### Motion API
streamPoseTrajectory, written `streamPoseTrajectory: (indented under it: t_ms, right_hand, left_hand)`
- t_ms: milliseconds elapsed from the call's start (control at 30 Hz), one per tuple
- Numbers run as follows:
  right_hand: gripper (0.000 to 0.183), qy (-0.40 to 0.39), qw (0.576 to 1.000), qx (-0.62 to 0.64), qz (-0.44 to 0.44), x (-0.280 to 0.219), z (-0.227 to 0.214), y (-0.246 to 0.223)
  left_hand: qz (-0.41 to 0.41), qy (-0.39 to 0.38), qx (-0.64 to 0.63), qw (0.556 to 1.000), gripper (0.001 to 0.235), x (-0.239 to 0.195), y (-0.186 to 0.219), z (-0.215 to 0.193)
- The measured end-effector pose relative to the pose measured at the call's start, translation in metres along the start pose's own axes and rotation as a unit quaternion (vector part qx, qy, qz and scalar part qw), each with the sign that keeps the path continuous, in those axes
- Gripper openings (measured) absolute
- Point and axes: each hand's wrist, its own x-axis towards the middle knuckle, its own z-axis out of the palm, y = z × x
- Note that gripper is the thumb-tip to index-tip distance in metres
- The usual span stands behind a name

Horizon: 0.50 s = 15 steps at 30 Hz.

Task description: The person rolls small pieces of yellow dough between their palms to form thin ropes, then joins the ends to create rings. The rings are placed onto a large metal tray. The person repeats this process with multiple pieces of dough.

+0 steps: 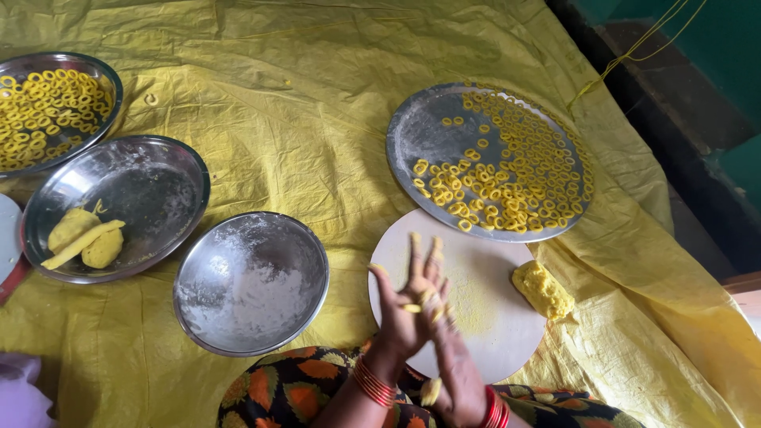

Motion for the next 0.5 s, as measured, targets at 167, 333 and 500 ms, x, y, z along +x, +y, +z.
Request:
streamPoseTrajectory:
  t_ms: [167,333,500]
  right_hand:
    - [0.075,0.088,0.982,0.100,0.131,-0.006,0.007,-0.024]
    - [0.046,0.125,0.979,-0.045,0.154,0.028,-0.030,-0.021]
    - [0.040,0.099,0.979,-0.111,0.138,0.045,-0.032,-0.030]
  left_hand:
    - [0.067,0.039,-0.153,0.985,0.102,0.012,0.005,-0.016]
    - [0.031,0.028,-0.137,0.990,0.102,0.007,0.002,-0.006]
    - [0.026,0.001,-0.091,0.996,0.103,0.005,0.000,0.006]
